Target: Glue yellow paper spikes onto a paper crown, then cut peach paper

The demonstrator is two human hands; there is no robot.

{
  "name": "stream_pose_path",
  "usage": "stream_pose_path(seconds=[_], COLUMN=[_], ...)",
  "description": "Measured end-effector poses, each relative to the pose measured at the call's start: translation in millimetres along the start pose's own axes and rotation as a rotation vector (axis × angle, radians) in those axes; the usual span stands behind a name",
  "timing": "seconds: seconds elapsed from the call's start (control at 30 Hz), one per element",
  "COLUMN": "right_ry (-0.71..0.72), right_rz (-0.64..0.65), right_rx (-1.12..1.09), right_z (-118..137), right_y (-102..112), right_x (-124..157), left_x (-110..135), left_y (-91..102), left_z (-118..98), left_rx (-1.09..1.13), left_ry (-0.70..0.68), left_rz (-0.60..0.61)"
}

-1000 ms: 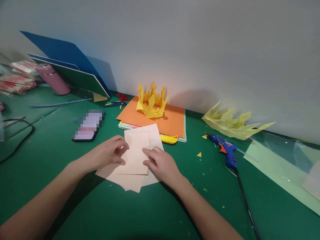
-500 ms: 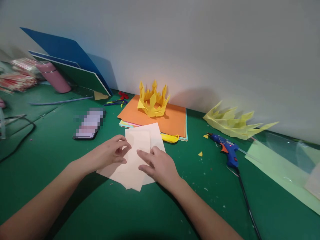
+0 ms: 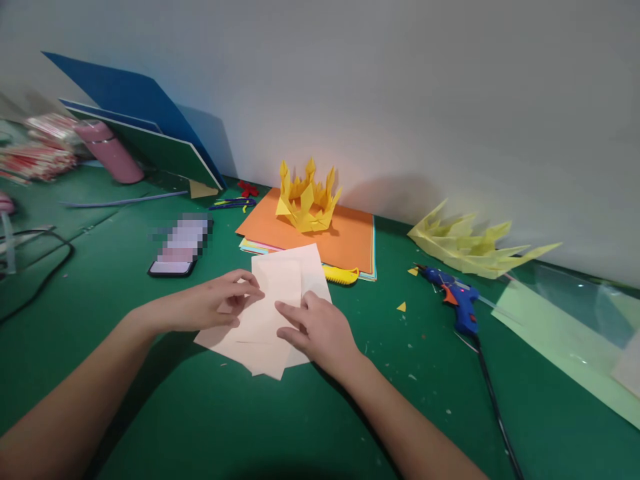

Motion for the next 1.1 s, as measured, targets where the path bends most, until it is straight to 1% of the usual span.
stream_pose_path(seconds=[0.13, 0.37, 0.5, 0.67, 0.83, 0.97, 1.1], right_ry=[0.007, 0.009, 0.012, 0.009, -0.007, -0.026, -0.018], right_rz=[-0.011, 0.007, -0.001, 0.001, 0.01, -0.006, -0.001], right_rx=[0.019, 0.072, 0.079, 0.081, 0.084, 0.084, 0.098], right_z=[0.8, 3.0, 2.5, 2.8, 4.4, 3.5, 3.4], right_y=[0.9, 0.4, 0.2, 0.0, 0.8, 1.2, -1.2], right_x=[0.3, 0.1, 0.7, 0.7, 0.2, 0.8, 1.4], left_x=[-2.1, -3.4, -2.2, 0.5, 0.3, -0.7, -1.0], left_y=[0.1, -0.1, -0.3, 2.5, 1.2, -1.1, -1.6], left_z=[0.9, 0.8, -5.4, -12.9, -7.9, -4.0, -1.1], left_rx=[0.021, 0.043, 0.007, -0.05, -0.034, 0.004, 0.043], left_ry=[0.028, 0.031, 0.004, -0.02, 0.033, 0.034, 0.004], left_rz=[0.006, 0.014, 0.029, 0.009, 0.006, 0.024, 0.021])
Point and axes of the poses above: each hand's wrist, its own x-axis away from the middle knuckle, its own y-axis out of the back of the hand, z = x × y, the point moved 8 cm from there along -x, towards the middle knuckle, and after that the axes turned 1 degree about x, right-handed, at the moved point
